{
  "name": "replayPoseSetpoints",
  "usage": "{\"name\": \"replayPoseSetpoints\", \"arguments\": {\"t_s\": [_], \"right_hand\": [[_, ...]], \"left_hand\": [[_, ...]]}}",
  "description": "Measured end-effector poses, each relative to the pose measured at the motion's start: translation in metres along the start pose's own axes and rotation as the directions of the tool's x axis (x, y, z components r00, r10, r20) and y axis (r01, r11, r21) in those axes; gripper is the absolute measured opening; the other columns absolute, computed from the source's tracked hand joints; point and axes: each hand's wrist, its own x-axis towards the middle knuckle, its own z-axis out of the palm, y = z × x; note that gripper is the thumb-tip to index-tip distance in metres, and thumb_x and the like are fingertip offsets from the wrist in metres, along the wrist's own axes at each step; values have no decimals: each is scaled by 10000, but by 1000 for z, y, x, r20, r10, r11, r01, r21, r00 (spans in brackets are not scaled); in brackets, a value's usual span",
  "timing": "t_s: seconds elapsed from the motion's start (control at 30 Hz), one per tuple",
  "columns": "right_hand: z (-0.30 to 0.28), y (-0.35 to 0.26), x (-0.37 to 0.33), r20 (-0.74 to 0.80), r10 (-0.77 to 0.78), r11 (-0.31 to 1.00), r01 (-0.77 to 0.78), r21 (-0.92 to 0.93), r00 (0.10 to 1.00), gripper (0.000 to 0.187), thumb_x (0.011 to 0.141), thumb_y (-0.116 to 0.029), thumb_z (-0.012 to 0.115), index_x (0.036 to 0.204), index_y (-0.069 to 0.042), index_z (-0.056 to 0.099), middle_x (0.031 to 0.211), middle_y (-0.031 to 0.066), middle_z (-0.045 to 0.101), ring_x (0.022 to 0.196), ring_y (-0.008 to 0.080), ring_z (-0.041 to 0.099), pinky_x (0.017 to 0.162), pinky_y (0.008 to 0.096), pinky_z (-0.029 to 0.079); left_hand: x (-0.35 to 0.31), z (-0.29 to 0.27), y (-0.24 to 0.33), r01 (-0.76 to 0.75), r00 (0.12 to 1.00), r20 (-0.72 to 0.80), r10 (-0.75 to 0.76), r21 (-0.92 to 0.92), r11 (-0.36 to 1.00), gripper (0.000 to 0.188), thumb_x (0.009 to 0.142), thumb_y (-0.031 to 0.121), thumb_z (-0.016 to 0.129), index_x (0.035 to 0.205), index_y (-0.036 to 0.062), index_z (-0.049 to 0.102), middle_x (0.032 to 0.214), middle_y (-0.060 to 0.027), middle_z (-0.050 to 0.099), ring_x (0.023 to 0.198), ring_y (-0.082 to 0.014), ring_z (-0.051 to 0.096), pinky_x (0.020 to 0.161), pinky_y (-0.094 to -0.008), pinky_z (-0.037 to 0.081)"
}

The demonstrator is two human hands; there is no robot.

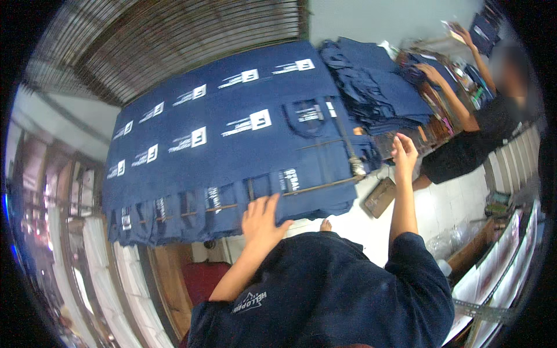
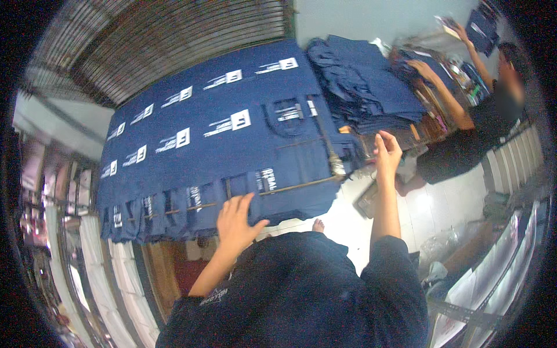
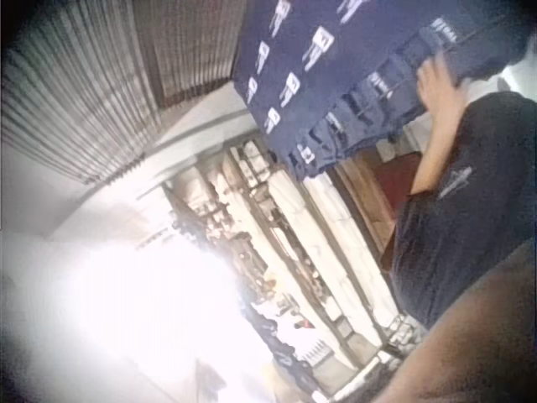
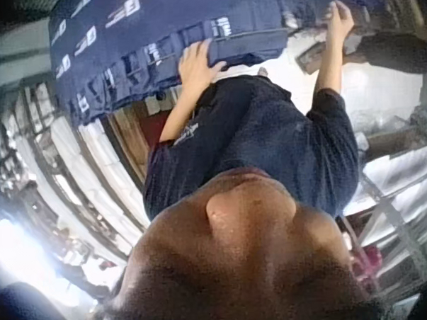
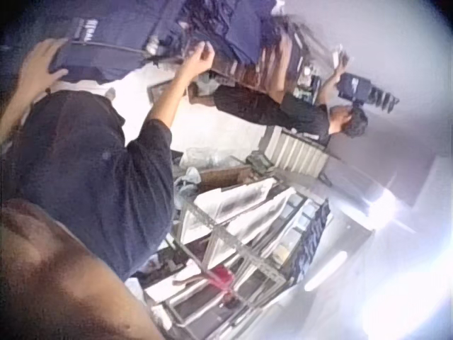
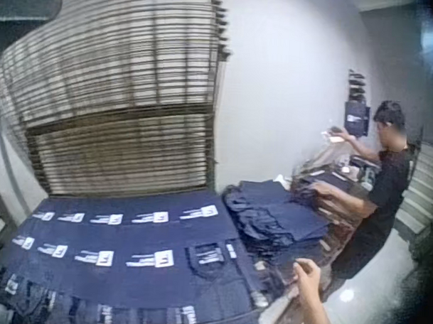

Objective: The person repeatedly picks up blue tote bags from a table, folds them, and places them onto a metal grid frame. The person continues this process throughout the clip, handling the bags one at a time.

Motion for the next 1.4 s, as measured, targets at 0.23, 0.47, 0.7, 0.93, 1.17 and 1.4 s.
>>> {"name": "replayPoseSetpoints", "arguments": {"t_s": [0.23, 0.47, 0.7, 0.93, 1.17, 1.4], "right_hand": [[-59, 92, 108, -169, 515, 828, -437, 351, 840, 294, 785, -265, 662, 1014, -103, 575, 767, 0, 564, 619, 113, 520, 541, 294, 398], [-40, 158, 224, -239, 464, 884, -431, 181, 853, 348, 758, -256, 652, 1064, -116, 563, 880, 86, 590, 736, 212, 589, 650, 395, 469], [-10, 114, 283, -209, 89, 437, -227, -870, 974, 479, 676, -282, 699, 1105, -110, 574, 1152, 163, 524, 1075, 358, 516, 856, 460, 476], [14, 102, 300, 12, 2, 214, 11, -977, 1000, 491, 698, -329, 703, 1129, -136, 566, 1170, 117, 528, 1127, 320, 483, 848, 478, 467], [19, 152, 332, 143, 64, 67, 139, -988, 988, 331, 734, -285, 657, 1016, -116, 613, 1138, 91, 573, 1101, 277, 503, 792, 447, 492], [3, 92, 311, -25, -372, 118, 20, -993, 928, 227, 784, -222, 586, 1007, -178, 593, 1118, 61, 526, 1011, 310, 512, 668, 416, 538]], "left_hand": [[-1, 18, 10, 157, 988, -16, -157, 45, 987, 638, 613, 168, 740, 1200, 116, 496, 993, -75, 563, 830, -233, 589, 718, -384, 458], [6, 22, 29, 237, 970, -79, -230, 94, 967, 632, 629, 108, 684, 1230, 119, 490, 948, -66, 587, 778, -224, 595, 685, -378, 454], [3, 14, 32, 360, 933, -55, -355, 164, 919, 648, 632, 108, 678, 1248, 133, 480, 944, -74, 597, 841, -256, 597, 716, -401, 436], [5, 11, 58, 414, 909, -129, -396, 169, 895, 702, 585, 120, 740, 1234, 84, 475, 975, -121, 586, 930, -312, 556, 763, -400, 429], [8, 4, 78, 443, 863, -287, -415, 36, 896, 685, 591, 108, 769, 1207, 23, 484, 963, -150, 577, 900, -322, 554, 788, -399, 438], [26, -1, 94, 275, 896, -346, -278, -59, 960, 600, 632, 83, 762, 1173, 11, 513, 933, -130, 594, 852, -258, 582, 764, -352, 463]]}}
